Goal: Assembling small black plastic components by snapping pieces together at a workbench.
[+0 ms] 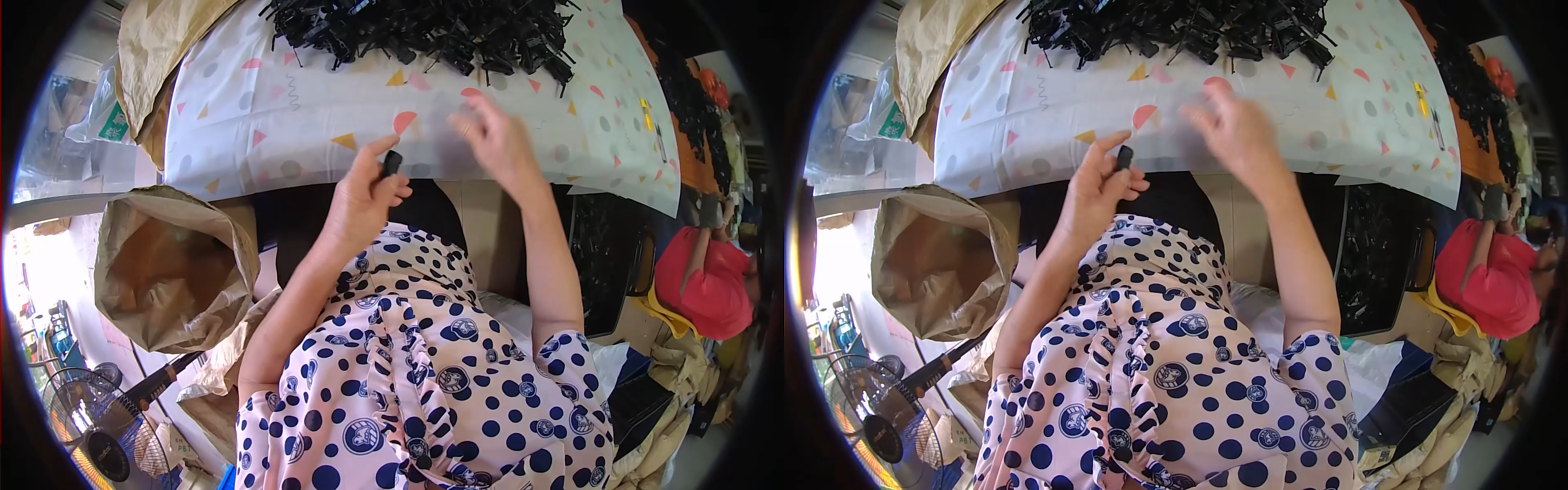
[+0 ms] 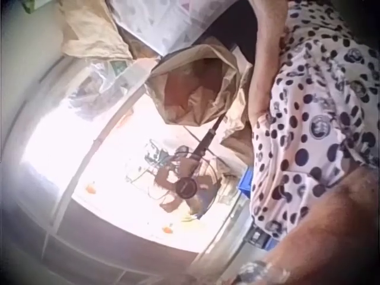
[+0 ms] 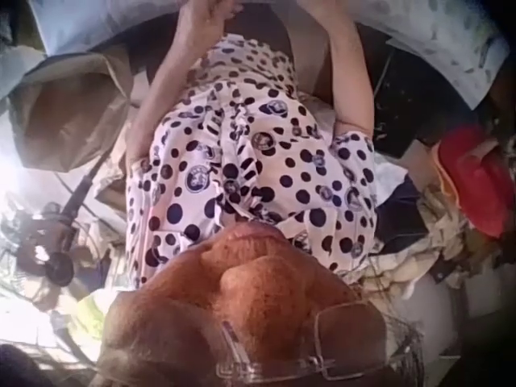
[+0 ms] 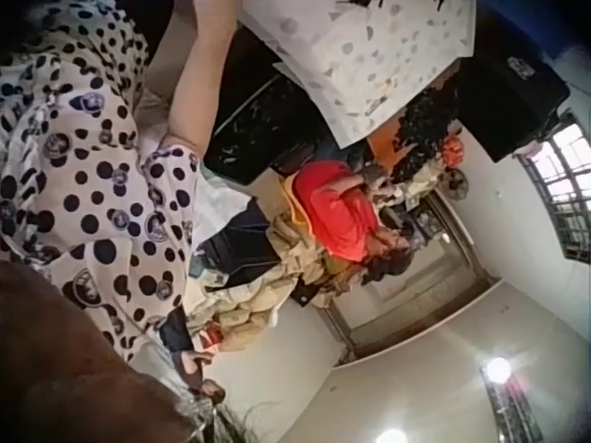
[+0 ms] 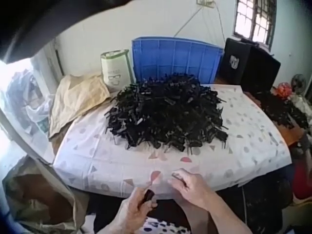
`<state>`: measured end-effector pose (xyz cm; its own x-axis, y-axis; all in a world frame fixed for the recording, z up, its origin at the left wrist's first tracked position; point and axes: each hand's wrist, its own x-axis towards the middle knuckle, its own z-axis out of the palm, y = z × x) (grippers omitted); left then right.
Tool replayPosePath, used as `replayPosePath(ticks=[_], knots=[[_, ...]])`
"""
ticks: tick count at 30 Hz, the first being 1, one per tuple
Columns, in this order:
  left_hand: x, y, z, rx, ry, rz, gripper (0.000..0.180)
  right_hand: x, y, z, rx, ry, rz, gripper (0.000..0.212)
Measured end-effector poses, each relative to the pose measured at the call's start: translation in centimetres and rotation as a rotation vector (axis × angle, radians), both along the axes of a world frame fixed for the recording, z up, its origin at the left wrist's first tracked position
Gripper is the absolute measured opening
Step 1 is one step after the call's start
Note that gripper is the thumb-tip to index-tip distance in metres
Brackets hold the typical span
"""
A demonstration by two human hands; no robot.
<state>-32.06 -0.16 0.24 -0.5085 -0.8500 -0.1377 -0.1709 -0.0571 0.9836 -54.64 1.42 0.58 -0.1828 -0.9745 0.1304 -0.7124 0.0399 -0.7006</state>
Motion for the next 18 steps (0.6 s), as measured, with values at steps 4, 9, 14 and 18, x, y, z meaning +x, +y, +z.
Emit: replayPosePath(ticks=[4,9,14,18], knots=[[1.1,0.2,0.0,0.634,0.381,0.006,0.02,-4.0,-3.2,-0.7,0.002,0.596,-0.238,0.032],[2.0,0.4,-0.6,0.932,0.53,0.065,0.012,-5.3,-3.8,0.7,-0.012,0.615,-0.229,0.023],[2.1,0.0,-0.6,1.035,0.666,-0.003,0.016,-7.4,-4.5,5.6,0.097,0.267,-0.1,0.028],[1.3,-1.4,0.7,0.924,0.677,-0.02,0.013,-6.3,-6.0,6.2,0.245,-0.444,-0.205,0.024]])
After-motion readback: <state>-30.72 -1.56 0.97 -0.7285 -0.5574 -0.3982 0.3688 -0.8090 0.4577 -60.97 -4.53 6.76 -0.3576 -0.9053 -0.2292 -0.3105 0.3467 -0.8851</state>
